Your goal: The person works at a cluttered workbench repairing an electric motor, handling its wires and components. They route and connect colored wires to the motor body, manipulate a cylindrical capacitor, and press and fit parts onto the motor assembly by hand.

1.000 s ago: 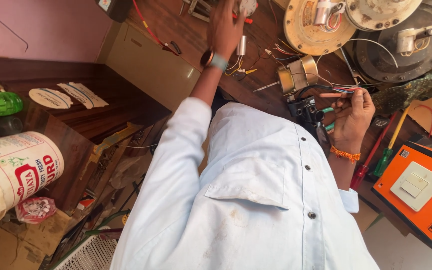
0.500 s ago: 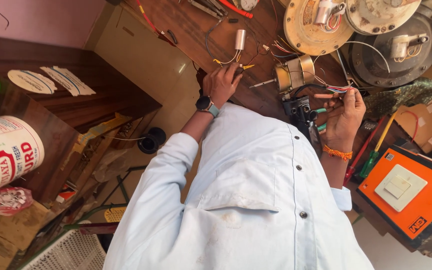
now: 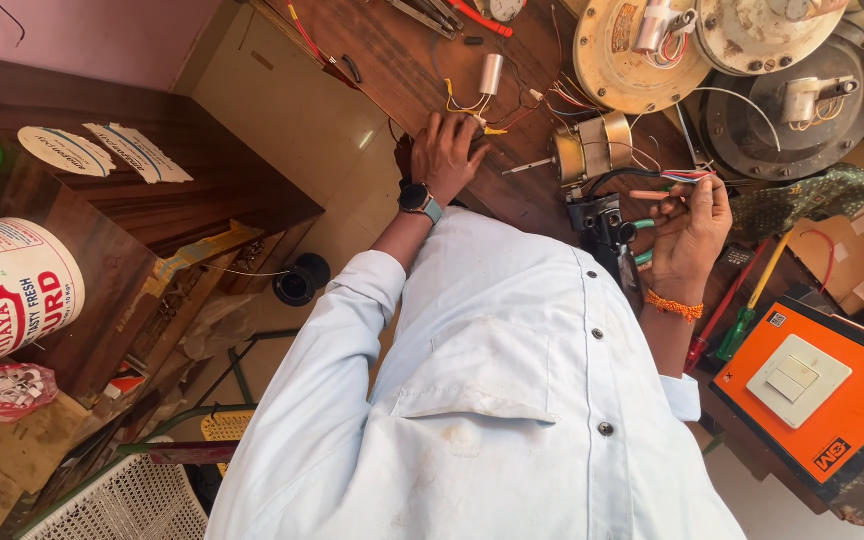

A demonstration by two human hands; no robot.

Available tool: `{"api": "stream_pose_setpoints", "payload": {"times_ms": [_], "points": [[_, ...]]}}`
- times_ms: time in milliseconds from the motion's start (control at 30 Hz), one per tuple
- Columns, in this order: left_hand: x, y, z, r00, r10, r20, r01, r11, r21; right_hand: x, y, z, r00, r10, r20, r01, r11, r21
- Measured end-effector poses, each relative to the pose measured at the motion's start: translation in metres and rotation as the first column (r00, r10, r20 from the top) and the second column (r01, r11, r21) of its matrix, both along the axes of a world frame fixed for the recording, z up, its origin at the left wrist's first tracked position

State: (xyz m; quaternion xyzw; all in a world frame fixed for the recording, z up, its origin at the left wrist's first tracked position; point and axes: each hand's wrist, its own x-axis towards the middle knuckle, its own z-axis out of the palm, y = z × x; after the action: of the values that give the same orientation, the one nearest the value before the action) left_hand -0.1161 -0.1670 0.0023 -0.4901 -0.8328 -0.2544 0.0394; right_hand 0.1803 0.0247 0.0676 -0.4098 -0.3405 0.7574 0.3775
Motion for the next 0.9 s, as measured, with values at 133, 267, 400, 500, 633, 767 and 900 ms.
{"api": "stream_pose_setpoints", "payload": {"times_ms": [133, 267, 400, 500, 633, 767, 900], "points": [[-0.001, 0.005, 0.003, 0.976, -0.024, 0.217, 0.014, 0.999, 0.048, 0.007, -0.002, -0.003, 0.999, 0.020, 0.034, -0.020, 1.000, 0.014], [-0.005, 0.008, 0.017, 0.856, 0.018, 0.516, -0.023, 1.000, 0.003, 0.018, -0.003, -0.008, 0.996, 0.018, 0.086, -0.022, 0.999, 0.050], [-0.015, 0.008, 0.041, 0.964, 0.016, 0.265, -0.038, 0.996, 0.081, 0.035, 0.003, -0.011, 0.971, -0.052, 0.232, 0.020, 0.990, 0.139], [-0.020, 0.011, 0.051, 0.993, 0.049, 0.105, -0.057, 0.995, 0.081, 0.058, 0.006, -0.015, 0.853, -0.164, 0.495, 0.013, 0.956, 0.295], [-0.027, 0.018, 0.046, 0.988, 0.118, 0.100, -0.129, 0.985, 0.112, 0.097, -0.004, -0.026, 0.759, -0.208, 0.616, 0.078, 0.970, 0.232], [-0.040, 0.018, 0.024, 0.923, 0.053, 0.380, -0.116, 0.982, 0.146, 0.131, -0.025, -0.042, 0.458, -0.273, 0.846, -0.145, 0.916, 0.374], [-0.065, 0.016, 0.008, 0.629, 0.020, 0.777, -0.217, 0.964, 0.151, 0.139, -0.044, -0.057, 0.364, -0.317, 0.876, -0.257, 0.870, 0.421]]}}
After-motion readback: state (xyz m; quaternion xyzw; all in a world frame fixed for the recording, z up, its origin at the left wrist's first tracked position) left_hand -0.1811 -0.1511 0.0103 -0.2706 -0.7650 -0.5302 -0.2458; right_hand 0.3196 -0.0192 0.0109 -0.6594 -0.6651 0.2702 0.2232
